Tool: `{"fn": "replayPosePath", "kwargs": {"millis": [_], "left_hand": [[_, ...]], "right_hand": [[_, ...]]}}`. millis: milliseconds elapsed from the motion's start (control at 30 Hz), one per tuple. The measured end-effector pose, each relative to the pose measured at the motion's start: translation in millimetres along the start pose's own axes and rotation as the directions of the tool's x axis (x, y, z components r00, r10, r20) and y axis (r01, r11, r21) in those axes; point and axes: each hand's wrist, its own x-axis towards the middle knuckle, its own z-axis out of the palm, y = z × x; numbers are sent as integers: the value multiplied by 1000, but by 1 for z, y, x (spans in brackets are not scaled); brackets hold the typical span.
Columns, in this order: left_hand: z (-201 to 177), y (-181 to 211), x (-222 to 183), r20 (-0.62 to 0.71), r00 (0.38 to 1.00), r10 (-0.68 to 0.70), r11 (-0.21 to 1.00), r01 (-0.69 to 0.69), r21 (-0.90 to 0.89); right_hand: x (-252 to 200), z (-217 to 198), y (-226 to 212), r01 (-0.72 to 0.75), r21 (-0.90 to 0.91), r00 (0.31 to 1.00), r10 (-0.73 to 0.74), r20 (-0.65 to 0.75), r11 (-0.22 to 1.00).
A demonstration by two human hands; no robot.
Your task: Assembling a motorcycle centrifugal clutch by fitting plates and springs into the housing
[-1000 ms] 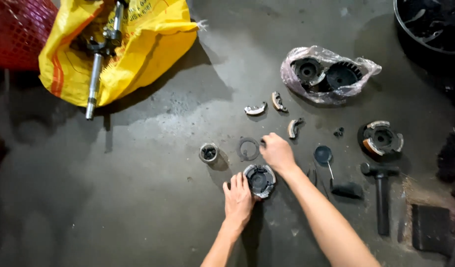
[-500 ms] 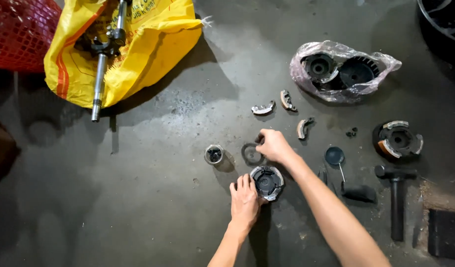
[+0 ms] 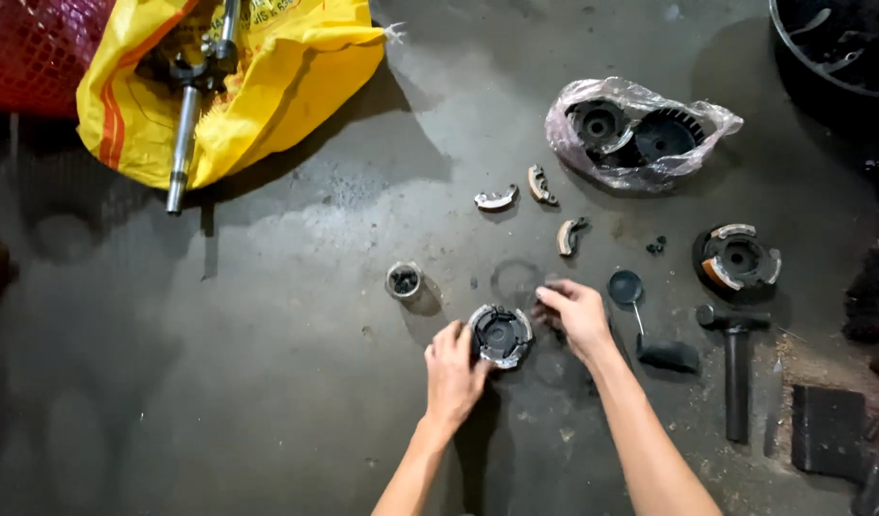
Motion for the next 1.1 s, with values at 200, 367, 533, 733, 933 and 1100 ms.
{"fn": "replayPosePath", "kwargs": {"millis": [200,367,533,733,933,1100], "left_hand": [[9,-28,-18,-44,936,-349,829,286,-480],[35,-33,-7,100,852,-513,670,471,-574],[59,-43,5,168,781,-602,602,582,-547],[43,-28,9,188,729,-658,519,621,-588],[43,-30,12,199,709,-677,471,625,-622],[27,-19,15,238,680,-693,425,653,-627]], "right_hand": [[-41,-17,32,-78,-168,988,98,118,983],[-35,-15,49,-76,-259,983,116,144,963],[-38,-9,36,-72,-349,983,126,135,935],[-38,1,23,-79,-477,983,149,111,875],[-35,7,15,-37,-544,990,104,93,838],[-22,15,7,92,-864,996,-36,86,495]]}}
